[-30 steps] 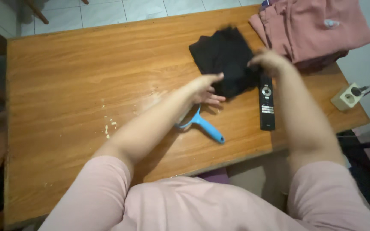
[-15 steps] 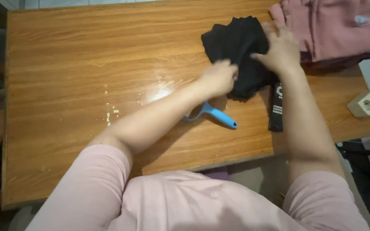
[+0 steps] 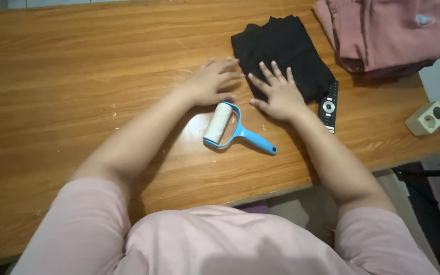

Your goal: The person uses a lint roller to remove lint from a black long-sleeved shirt laid on a wooden table. They roll the tool over the shirt's body and sleeves, then fold the shirt and place it aside. Finally, they pick up a brown garment to continue cleaning.

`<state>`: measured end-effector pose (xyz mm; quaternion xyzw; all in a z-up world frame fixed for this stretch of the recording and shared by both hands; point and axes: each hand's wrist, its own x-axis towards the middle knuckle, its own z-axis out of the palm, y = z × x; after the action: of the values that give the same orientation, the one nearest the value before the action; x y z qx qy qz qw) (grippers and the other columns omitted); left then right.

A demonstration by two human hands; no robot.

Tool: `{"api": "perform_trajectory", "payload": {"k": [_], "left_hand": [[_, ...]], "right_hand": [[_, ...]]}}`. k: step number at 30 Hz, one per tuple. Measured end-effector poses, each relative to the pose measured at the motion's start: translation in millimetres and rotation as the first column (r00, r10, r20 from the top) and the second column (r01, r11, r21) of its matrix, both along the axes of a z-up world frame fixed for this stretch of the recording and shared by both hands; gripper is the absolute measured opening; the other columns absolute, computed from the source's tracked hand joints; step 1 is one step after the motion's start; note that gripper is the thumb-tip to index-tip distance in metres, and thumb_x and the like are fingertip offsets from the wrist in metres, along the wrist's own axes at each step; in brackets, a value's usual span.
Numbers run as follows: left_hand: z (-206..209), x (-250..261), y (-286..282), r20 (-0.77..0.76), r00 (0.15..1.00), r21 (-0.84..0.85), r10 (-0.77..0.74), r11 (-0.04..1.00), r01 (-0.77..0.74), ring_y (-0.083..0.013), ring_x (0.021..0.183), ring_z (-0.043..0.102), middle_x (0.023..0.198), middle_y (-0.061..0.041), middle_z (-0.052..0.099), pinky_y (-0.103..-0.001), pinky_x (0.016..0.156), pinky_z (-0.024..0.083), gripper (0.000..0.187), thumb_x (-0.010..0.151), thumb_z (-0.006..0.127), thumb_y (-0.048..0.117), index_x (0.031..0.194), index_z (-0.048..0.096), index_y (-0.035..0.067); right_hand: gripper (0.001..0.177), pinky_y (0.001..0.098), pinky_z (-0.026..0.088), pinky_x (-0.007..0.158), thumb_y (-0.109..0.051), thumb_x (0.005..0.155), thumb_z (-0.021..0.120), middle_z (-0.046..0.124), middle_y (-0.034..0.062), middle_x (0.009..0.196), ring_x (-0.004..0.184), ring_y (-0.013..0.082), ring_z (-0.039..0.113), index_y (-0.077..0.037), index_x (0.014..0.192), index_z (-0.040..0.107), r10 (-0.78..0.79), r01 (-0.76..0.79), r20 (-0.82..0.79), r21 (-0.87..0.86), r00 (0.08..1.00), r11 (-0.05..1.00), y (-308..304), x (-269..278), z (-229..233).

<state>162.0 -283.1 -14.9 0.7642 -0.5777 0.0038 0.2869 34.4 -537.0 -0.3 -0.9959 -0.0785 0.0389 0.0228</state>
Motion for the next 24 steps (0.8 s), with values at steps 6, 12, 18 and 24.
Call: {"api": "perform_trajectory", "payload": {"k": [6,12,18,24], "left_hand": [[-14.1,-16.3,36.3,-0.113,0.945,-0.126,0.306,0.939,-0.319,-0.0351,0.126,0.057,0.133,-0.013,0.064,-0.048,0.107,0.044,0.042,0.093,0.072,0.042,0.122,0.068,0.011],[-8.2,-16.6,33.9,-0.015,0.981,-0.206,0.194,0.959,-0.193,-0.0324,0.114,0.064,0.118,-0.006,0.072,-0.047,0.101,0.048,0.028,0.092,0.073,0.039,0.102,0.07,0.013],[-34.8,2.7,28.3,-0.112,0.969,-0.206,0.221,0.948,-0.241,-0.0341,0.104,0.064,0.104,-0.01,0.072,-0.049,0.09,0.049,0.026,0.089,0.076,0.036,0.098,0.073,0.012],[-24.6,5.6,28.0,-0.971,0.234,-0.179,-0.042,0.779,-0.601,-0.0105,0.081,0.063,0.098,0.004,0.067,-0.034,0.06,0.051,0.034,0.091,0.071,0.04,0.114,0.067,0.016]], "right_hand": [[0.061,0.064,0.009,0.123,-0.048,0.102,0.05,0.021,0.0078,0.172,0.159,0.0349,0.014,-0.034,0.16,0.038,-0.112,0.106,0.08,0.07,0.99,0.992,-44.1,52.9,-11.6],[0.064,0.0659,0.008,0.122,-0.049,0.101,0.05,0.019,0.0046,0.172,0.157,0.0359,0.013,-0.035,0.161,0.035,-0.186,0.18,0.093,0.071,0.978,0.981,-59.5,92.9,-15.0],[0.078,0.0705,0.006,0.121,-0.065,0.09,0.058,0.024,0.0014,0.172,0.159,0.0359,0.013,-0.036,0.159,0.037,-0.171,0.169,0.115,0.024,0.979,0.985,-56.1,76.4,-13.6],[0.08,0.0731,0.001,0.115,-0.061,0.087,0.062,0.014,0.0047,0.171,0.155,0.0412,0.002,-0.035,0.159,0.038,-0.258,0.25,-0.083,-0.087,0.963,0.964,-15.0,75.0,19.7]]}}
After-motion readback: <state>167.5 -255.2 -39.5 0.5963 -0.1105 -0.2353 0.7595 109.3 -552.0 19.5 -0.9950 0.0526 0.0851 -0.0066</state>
